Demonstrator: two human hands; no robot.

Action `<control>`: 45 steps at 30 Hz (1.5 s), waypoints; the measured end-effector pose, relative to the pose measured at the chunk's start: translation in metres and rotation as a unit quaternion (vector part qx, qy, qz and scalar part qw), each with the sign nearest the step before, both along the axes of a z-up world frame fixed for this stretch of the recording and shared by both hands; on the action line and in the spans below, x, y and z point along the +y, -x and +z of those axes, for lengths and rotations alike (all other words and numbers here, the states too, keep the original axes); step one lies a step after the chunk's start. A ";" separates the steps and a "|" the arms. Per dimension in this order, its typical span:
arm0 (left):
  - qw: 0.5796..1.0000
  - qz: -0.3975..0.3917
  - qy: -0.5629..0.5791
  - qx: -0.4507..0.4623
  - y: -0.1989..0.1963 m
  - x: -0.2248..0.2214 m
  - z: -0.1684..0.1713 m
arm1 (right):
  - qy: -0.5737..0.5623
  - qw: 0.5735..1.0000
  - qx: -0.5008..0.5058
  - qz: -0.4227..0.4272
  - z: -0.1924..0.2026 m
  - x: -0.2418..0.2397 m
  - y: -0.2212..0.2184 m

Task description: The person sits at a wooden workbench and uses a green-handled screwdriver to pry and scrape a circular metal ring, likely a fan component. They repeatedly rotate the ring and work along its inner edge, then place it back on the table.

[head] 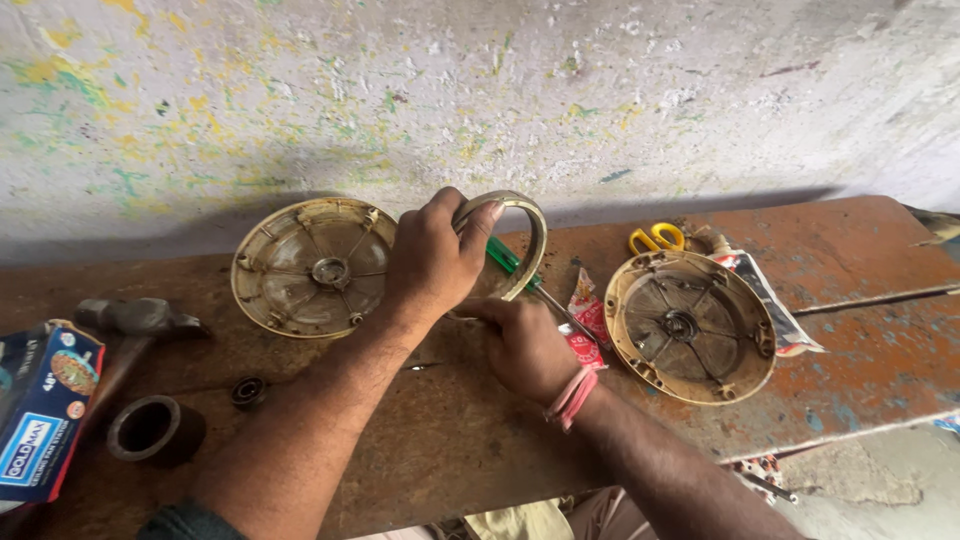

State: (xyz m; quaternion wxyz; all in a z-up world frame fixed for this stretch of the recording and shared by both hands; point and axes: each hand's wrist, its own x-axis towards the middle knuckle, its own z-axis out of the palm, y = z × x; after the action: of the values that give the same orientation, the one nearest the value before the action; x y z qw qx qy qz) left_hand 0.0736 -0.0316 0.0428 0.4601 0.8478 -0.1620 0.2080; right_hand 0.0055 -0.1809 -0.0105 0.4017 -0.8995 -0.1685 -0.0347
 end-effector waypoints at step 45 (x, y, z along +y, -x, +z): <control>0.993 -0.006 -0.039 -0.111 0.010 -0.015 -0.008 | 0.130 0.978 -0.164 0.019 0.016 -0.022 0.002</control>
State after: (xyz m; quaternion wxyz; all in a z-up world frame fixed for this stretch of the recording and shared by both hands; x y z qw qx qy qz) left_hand 0.0632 -0.0462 0.0348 0.4067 0.8359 -0.2252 0.2918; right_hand 0.0035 -0.2031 0.0051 0.2486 -0.9229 -0.2518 -0.1520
